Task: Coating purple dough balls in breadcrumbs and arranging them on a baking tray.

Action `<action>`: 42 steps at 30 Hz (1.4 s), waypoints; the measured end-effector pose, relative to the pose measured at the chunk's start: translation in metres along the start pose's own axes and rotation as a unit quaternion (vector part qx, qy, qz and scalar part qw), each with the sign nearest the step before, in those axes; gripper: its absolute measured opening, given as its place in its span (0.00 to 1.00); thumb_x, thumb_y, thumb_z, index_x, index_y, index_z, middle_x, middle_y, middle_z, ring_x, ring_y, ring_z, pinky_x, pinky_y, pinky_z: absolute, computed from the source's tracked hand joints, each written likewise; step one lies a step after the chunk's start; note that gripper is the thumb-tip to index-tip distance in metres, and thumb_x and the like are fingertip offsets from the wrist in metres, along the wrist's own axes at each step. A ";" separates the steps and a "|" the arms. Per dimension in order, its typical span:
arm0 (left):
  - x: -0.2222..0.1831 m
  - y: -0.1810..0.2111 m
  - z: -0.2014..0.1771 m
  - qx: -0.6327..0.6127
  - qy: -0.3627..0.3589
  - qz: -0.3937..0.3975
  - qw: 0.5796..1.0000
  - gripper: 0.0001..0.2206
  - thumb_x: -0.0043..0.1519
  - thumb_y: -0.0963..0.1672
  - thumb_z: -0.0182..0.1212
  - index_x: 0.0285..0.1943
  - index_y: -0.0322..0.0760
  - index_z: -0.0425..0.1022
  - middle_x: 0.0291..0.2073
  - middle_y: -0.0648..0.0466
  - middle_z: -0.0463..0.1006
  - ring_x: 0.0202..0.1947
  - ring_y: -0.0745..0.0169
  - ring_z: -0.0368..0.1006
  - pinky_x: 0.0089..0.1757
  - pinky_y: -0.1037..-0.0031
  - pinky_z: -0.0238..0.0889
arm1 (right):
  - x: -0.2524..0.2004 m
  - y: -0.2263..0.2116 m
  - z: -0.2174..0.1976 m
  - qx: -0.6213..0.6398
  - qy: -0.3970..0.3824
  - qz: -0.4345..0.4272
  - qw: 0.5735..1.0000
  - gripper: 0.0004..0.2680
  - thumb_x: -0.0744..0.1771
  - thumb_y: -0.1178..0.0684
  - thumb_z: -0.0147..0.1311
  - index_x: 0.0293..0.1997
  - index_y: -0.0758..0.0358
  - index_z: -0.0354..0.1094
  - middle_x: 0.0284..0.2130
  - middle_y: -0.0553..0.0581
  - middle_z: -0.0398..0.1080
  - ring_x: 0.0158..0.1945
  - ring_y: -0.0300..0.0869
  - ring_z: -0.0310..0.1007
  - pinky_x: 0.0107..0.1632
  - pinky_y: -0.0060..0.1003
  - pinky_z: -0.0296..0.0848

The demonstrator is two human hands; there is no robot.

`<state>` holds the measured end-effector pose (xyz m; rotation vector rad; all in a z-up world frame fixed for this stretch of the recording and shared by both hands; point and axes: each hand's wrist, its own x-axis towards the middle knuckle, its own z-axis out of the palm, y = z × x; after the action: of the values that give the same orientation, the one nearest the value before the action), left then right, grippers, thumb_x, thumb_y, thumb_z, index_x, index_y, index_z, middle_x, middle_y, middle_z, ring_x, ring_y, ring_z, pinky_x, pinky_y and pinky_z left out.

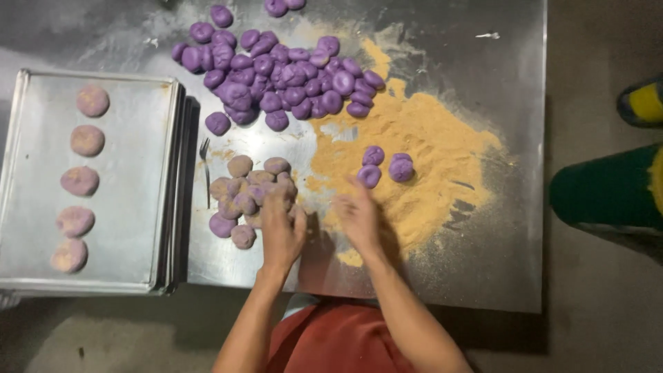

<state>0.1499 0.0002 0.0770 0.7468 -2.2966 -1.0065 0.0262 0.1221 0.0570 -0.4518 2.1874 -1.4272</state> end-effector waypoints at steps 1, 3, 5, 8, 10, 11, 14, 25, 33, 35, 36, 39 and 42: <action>0.011 0.002 0.012 -0.004 -0.002 0.005 1.000 0.21 0.62 0.39 0.60 0.65 0.28 0.66 0.52 0.39 0.71 0.50 0.39 0.71 0.49 0.59 0.68 | 0.008 0.041 -0.022 -0.001 0.007 -0.001 1.000 0.22 0.67 0.57 0.59 0.70 0.59 0.58 0.37 0.57 0.74 0.41 0.45 0.74 0.44 0.34 0.69; 0.017 0.005 0.030 0.041 -0.129 0.083 0.987 0.39 0.50 0.41 0.70 0.72 0.29 0.56 0.57 0.33 0.67 0.57 0.31 0.65 0.54 0.53 0.64 | 0.008 0.127 -0.061 -0.055 0.259 -0.066 0.962 0.18 0.66 0.60 0.54 0.65 0.67 0.59 0.30 0.53 0.70 0.33 0.45 0.73 0.38 0.36 0.77; 0.036 0.020 0.066 0.086 -0.224 0.055 0.969 0.47 0.45 0.42 0.74 0.76 0.35 0.48 0.64 0.30 0.58 0.60 0.28 0.61 0.53 0.53 0.65 | 0.002 0.136 -0.095 -0.140 0.301 -0.092 0.939 0.18 0.66 0.58 0.57 0.63 0.68 0.62 0.39 0.63 0.69 0.39 0.51 0.73 0.39 0.39 0.78; 0.064 0.011 0.140 0.161 -0.311 0.065 0.934 0.53 0.45 0.41 0.74 0.81 0.43 0.41 0.71 0.29 0.52 0.63 0.26 0.59 0.52 0.54 0.68 | 0.023 0.106 -0.109 -0.214 0.266 -0.010 0.940 0.16 0.67 0.50 0.59 0.57 0.67 0.67 0.45 0.69 0.71 0.45 0.55 0.75 0.44 0.43 0.76; 0.073 0.008 0.172 0.189 -0.320 0.095 0.924 0.51 0.49 0.40 0.71 0.82 0.45 0.41 0.71 0.31 0.54 0.62 0.28 0.62 0.51 0.55 0.70 | 0.035 0.067 -0.098 -0.201 0.181 0.112 0.956 0.16 0.68 0.43 0.57 0.54 0.64 0.69 0.43 0.66 0.75 0.44 0.52 0.78 0.46 0.44 0.74; 0.081 0.013 0.177 0.158 -0.320 0.081 0.930 0.46 0.53 0.41 0.68 0.81 0.43 0.45 0.68 0.30 0.58 0.59 0.28 0.66 0.50 0.54 0.71 | 0.044 0.042 -0.090 -0.221 0.155 0.152 0.951 0.16 0.69 0.42 0.56 0.55 0.63 0.69 0.45 0.67 0.74 0.47 0.55 0.76 0.48 0.46 0.72; 0.090 -0.014 0.204 0.060 -0.322 0.041 0.944 0.37 0.55 0.42 0.66 0.77 0.40 0.56 0.60 0.30 0.68 0.53 0.28 0.73 0.49 0.53 0.71 | 0.055 0.017 -0.091 -0.154 0.084 0.221 0.959 0.15 0.70 0.44 0.53 0.59 0.61 0.70 0.46 0.68 0.77 0.49 0.58 0.76 0.49 0.50 0.73; 0.114 0.029 0.172 0.057 -0.222 0.011 0.973 0.37 0.52 0.50 0.71 0.71 0.36 0.62 0.54 0.34 0.64 0.51 0.30 0.67 0.48 0.52 0.67 | 0.126 -0.013 -0.138 -0.074 0.052 0.137 0.987 0.27 0.64 0.58 0.58 0.71 0.47 0.52 0.65 0.58 0.59 0.63 0.46 0.64 0.61 0.42 0.67; 0.097 -0.007 0.208 0.119 -0.189 0.058 0.973 0.32 0.52 0.45 0.71 0.68 0.42 0.68 0.59 0.39 0.65 0.58 0.35 0.63 0.54 0.56 0.66 | 0.109 -0.039 -0.126 -0.020 -0.082 0.189 0.978 0.16 0.65 0.55 0.56 0.61 0.54 0.71 0.50 0.60 0.75 0.46 0.47 0.76 0.42 0.45 0.76; 0.091 0.020 0.184 0.099 -0.151 0.095 0.979 0.29 0.50 0.45 0.70 0.64 0.41 0.70 0.59 0.38 0.65 0.59 0.34 0.63 0.54 0.54 0.62 | 0.107 -0.018 -0.129 -0.040 -0.034 0.160 0.986 0.14 0.66 0.54 0.57 0.57 0.56 0.70 0.48 0.60 0.75 0.44 0.45 0.76 0.40 0.43 0.76; 0.094 0.034 0.173 0.080 -0.104 0.136 0.982 0.27 0.48 0.44 0.70 0.60 0.39 0.72 0.59 0.37 0.66 0.59 0.34 0.63 0.54 0.52 0.59 | 0.110 -0.010 -0.132 -0.060 0.015 0.121 0.991 0.12 0.66 0.52 0.59 0.54 0.58 0.69 0.46 0.60 0.75 0.42 0.43 0.75 0.38 0.41 0.76; 0.089 0.040 0.191 0.087 -0.063 0.218 0.970 0.22 0.49 0.45 0.70 0.53 0.37 0.74 0.50 0.43 0.72 0.57 0.40 0.65 0.58 0.43 0.51 | 0.117 0.050 -0.122 -0.159 0.064 0.075 0.982 0.10 0.70 0.50 0.56 0.56 0.58 0.69 0.42 0.63 0.77 0.40 0.46 0.80 0.42 0.38 0.75; 0.089 0.047 0.178 0.046 -0.091 0.195 0.975 0.15 0.56 0.43 0.67 0.52 0.37 0.76 0.43 0.48 0.75 0.54 0.44 0.67 0.59 0.46 0.52 | 0.093 0.023 -0.130 -0.106 0.028 0.086 0.990 0.11 0.70 0.51 0.51 0.60 0.54 0.66 0.48 0.58 0.75 0.47 0.46 0.78 0.45 0.38 0.75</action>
<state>-0.0416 0.0552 0.0294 0.2227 -2.5273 -0.8175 -0.1244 0.1810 0.0598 -0.2894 2.3722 -1.1344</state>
